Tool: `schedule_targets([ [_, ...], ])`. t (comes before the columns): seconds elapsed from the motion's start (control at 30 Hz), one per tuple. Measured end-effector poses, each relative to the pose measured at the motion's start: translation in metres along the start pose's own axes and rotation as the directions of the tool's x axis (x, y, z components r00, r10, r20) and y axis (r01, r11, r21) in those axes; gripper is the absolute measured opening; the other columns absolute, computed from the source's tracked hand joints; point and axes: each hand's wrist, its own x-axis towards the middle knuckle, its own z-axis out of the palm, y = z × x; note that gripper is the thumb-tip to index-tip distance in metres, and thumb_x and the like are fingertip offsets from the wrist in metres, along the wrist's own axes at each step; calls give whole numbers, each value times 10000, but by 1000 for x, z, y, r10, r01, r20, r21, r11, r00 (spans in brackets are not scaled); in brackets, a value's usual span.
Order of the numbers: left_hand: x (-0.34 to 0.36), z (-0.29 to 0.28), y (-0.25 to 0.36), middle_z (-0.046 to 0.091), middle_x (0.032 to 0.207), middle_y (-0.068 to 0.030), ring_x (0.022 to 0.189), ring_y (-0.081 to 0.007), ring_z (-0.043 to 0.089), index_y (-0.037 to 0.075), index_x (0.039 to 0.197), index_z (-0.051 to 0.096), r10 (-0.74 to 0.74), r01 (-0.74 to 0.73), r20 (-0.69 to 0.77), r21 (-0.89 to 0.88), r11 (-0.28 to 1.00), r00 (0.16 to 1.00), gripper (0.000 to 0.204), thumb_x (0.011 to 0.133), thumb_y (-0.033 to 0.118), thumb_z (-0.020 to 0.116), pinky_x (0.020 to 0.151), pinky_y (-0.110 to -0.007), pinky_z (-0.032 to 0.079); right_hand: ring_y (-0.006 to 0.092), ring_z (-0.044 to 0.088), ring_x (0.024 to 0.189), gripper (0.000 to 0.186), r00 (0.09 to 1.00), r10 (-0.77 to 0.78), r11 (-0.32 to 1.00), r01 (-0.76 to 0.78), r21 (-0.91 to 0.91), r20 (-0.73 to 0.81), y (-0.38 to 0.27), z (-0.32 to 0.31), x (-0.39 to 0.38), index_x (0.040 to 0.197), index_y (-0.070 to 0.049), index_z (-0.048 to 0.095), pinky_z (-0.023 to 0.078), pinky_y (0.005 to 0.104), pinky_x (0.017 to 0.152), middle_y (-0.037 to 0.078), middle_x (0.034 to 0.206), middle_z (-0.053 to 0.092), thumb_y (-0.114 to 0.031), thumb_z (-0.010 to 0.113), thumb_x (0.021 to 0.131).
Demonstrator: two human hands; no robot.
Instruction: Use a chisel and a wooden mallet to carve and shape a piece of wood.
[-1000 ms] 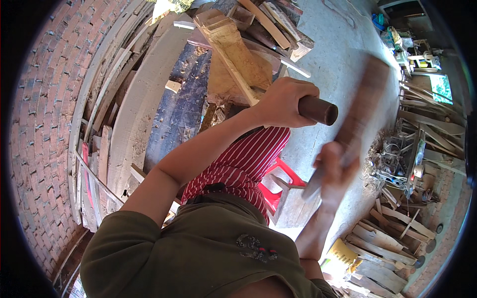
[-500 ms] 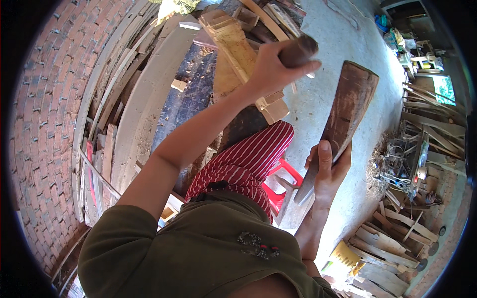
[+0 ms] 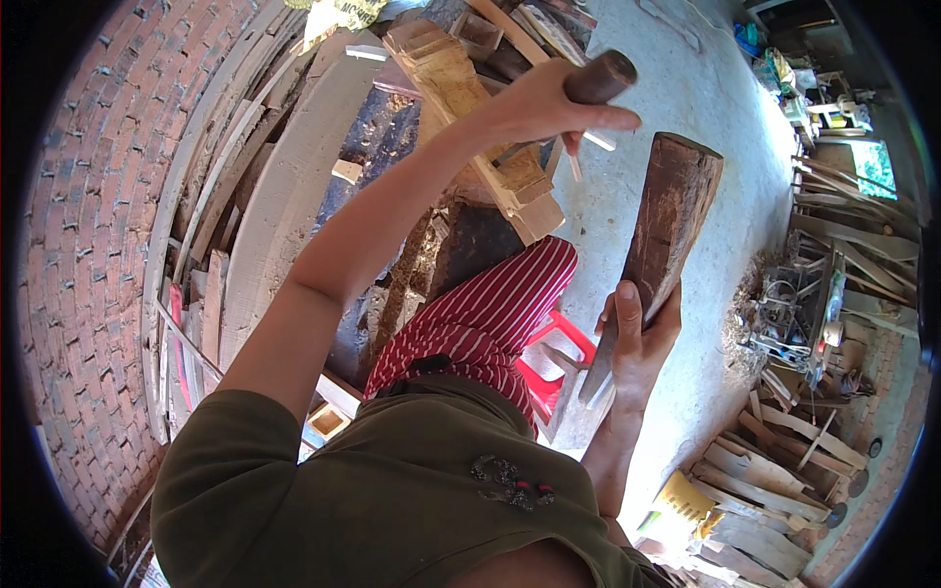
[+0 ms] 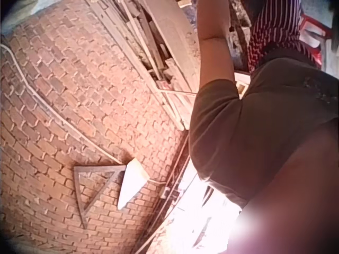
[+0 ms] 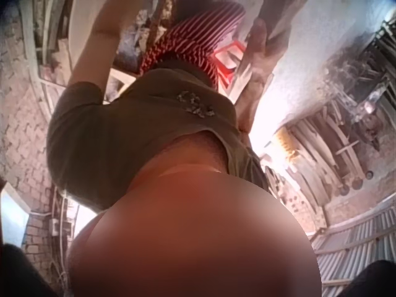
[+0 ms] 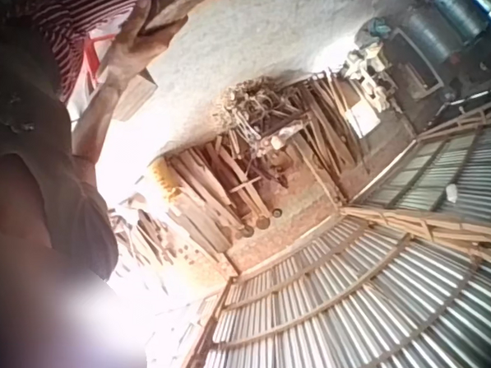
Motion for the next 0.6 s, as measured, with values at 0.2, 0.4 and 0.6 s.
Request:
schedule_targets([
  [0.2,-16,13,8,615,622,-28,527,-115,578,15,785,662,24,-13,-117,97,995,993,411,789,394,821,521,-308,475,151,536,516,483,946,-318,942,323,95,-67,-38,-3,21,1235,45,458,443,275,481,91,660,575,-311,638,963],
  [0.4,-26,19,12,612,630,-43,572,-114,561,-4,866,677,84,-77,-171,47,996,982,329,776,289,795,561,-313,462,132,524,537,379,971,-240,934,236,-268,17,-46,14,48,1151,12,535,420,269,508,61,691,580,-269,671,937],
  [0.6,-29,21,18,637,716,3,676,-69,580,20,932,680,98,-96,-71,32,995,993,266,793,208,807,615,-292,471,102,495,534,386,928,-360,933,360,-22,-93,-72,14,38,1199,-9,507,396,243,489,37,664,547,-232,686,940],
])
